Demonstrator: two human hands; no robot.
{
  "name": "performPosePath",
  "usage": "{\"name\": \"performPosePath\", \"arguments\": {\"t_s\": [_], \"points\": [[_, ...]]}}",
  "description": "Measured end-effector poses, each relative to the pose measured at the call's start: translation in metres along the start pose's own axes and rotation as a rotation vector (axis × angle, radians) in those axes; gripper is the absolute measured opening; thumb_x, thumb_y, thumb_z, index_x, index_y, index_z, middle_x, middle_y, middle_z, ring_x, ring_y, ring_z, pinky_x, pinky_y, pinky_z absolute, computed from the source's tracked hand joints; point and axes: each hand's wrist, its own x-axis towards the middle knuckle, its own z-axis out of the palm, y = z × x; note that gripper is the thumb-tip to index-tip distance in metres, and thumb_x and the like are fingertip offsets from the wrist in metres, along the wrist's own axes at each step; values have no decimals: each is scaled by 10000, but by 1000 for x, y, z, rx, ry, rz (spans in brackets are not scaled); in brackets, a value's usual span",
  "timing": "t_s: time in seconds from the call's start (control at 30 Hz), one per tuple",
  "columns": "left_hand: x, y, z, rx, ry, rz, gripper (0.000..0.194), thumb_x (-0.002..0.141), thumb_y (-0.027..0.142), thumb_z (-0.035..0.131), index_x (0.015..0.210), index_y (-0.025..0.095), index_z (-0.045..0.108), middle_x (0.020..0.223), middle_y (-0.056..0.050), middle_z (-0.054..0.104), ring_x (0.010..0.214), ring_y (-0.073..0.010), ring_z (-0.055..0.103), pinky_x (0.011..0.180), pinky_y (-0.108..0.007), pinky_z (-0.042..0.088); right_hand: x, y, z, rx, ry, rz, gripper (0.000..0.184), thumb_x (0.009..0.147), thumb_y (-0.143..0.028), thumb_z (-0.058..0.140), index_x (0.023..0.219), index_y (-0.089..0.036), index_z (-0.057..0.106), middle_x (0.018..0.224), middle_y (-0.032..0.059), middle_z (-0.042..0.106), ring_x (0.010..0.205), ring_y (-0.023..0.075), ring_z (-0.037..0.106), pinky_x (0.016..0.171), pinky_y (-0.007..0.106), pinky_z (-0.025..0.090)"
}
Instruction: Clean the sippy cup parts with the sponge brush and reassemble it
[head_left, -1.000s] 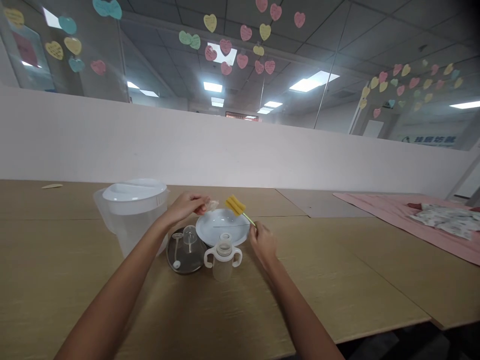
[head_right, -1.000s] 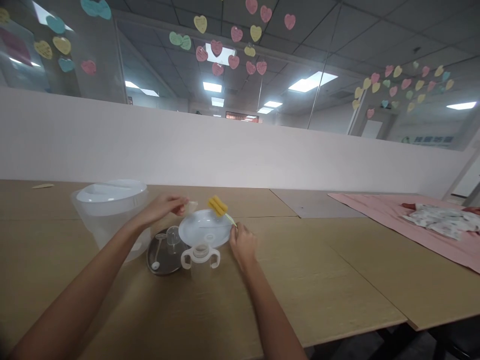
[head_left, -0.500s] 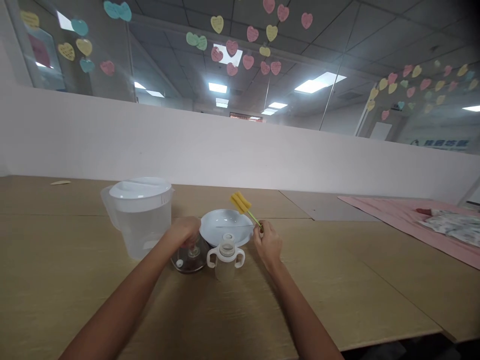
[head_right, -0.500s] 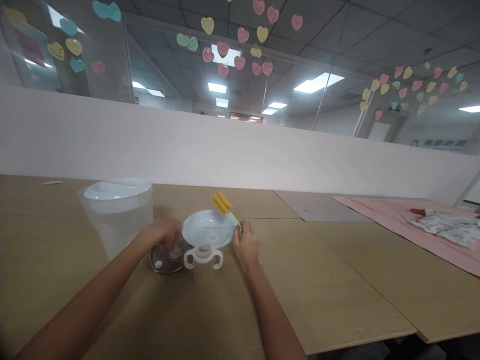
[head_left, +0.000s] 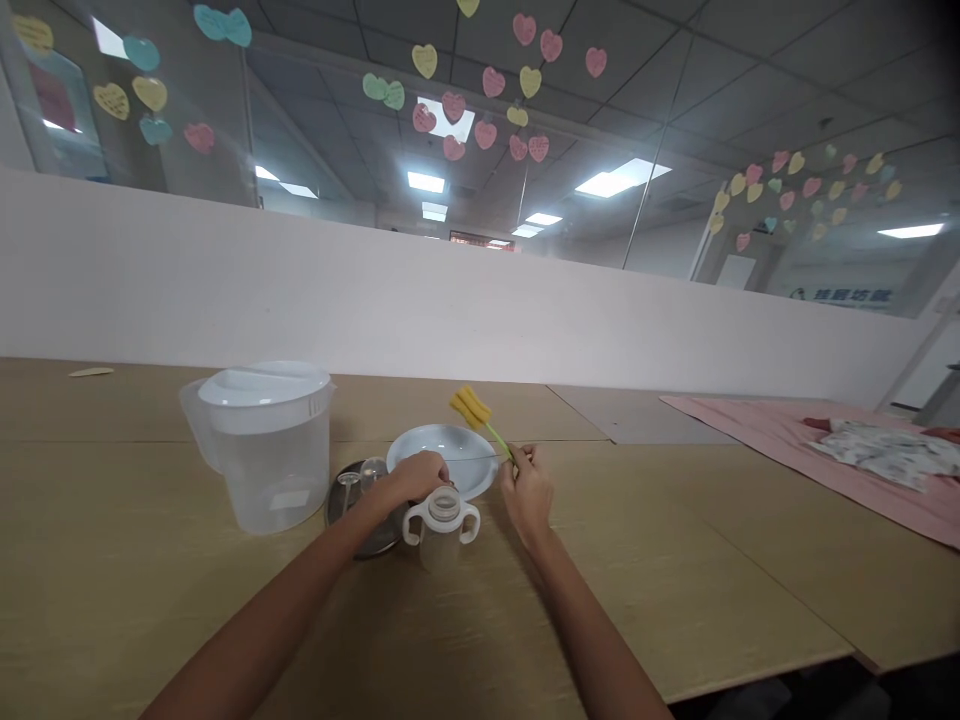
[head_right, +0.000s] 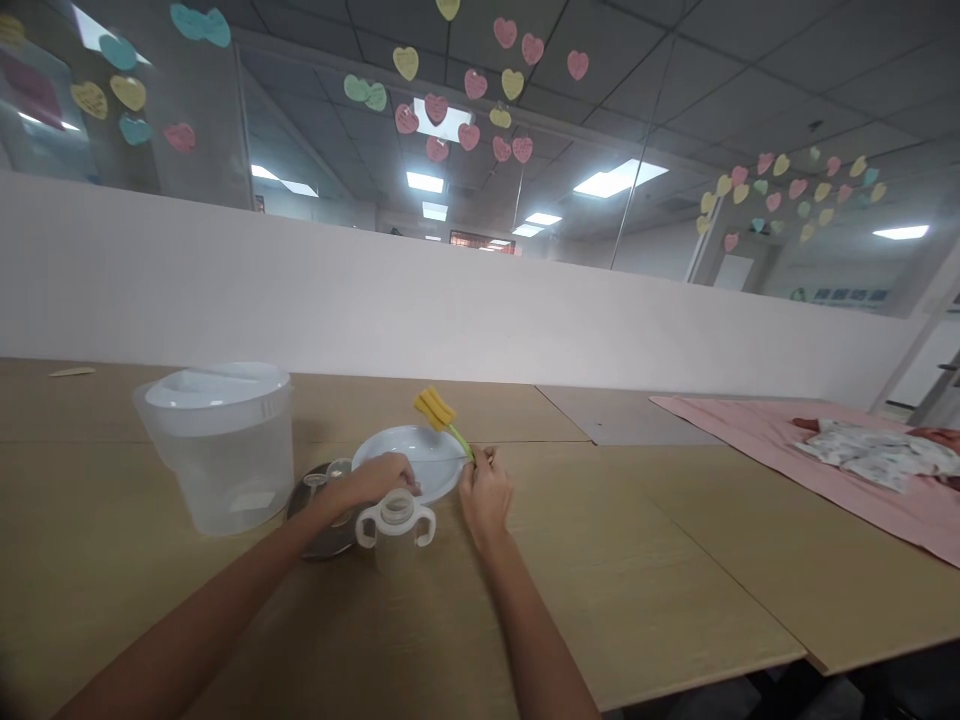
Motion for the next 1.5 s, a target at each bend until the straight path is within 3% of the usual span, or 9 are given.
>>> {"name": "performPosePath", "arguments": {"t_s": [0.2,0.3,0.43,0.53,0.87,1.03,1.23,1.37,1.5], "points": [[6,-3,-23,-35,104,21,261,676,385,558,729,149,654,786,-58,669,801,-209,590,693,-261,426,-4,-3,-6,263,71,-58,336,809,-190,378,1045,-173,616,843,59,559,639,118,512,600,226,400],[4,-4,-43,-302,214,25,367,749,461,482,808,135,639,835,-57,658,828,-203,588,732,-288,450,-6,-4,-9,460,91,-187,319,821,-174,383,1040,-169,616,826,60,562,683,118,538,633,221,429],[-7,-4,-63,-788,179,15,353,720,468,577,807,128,614,834,-44,647,806,-156,594,788,-295,469,-6,-4,-6,368,-30,-193,361,802,-129,361,1054,-163,618,758,50,578,662,125,537,626,222,427],[-15,1,-70,-942,144,18,341,708,438,623,847,127,619,850,-52,650,821,-151,599,831,-304,463,-4,-1,-2,233,-61,-124,383,778,-114,353,1043,-155,627,727,55,595,655,140,537,604,227,414],[-18,28,-67,-699,504,122,404,733,485,542,882,121,636,1087,-88,604,886,-175,568,755,-287,482,-6,5,3,216,-77,-249,370,758,-135,367,1014,-132,633,665,43,598,574,124,526,556,210,403],[-14,21,-62,-516,589,127,405,785,480,471,917,128,622,942,-76,643,838,-173,576,718,-269,465,-6,5,3,217,-88,-279,364,763,-134,364,1015,-128,627,670,44,605,557,121,525,555,212,409],[-17,19,-67,-174,674,187,296,831,396,423,862,161,600,1002,-69,610,915,-171,560,732,-249,438,-8,4,3,271,-101,-390,337,756,-131,383,1003,-131,612,722,56,634,617,127,563,597,212,437],[-31,12,-87,255,542,71,252,807,373,446,823,175,601,957,-59,608,815,-180,562,641,-257,392,-8,3,1,284,-80,-435,298,753,-137,393,955,-134,612,702,50,628,609,126,560,595,215,439],[-44,-4,-105,363,50,-111,241,690,385,562,587,170,595,624,-8,595,584,-145,521,508,-235,307,-6,4,2,236,-62,-373,284,749,-138,390,922,-134,616,691,46,621,565,119,539,565,212,424]]}}
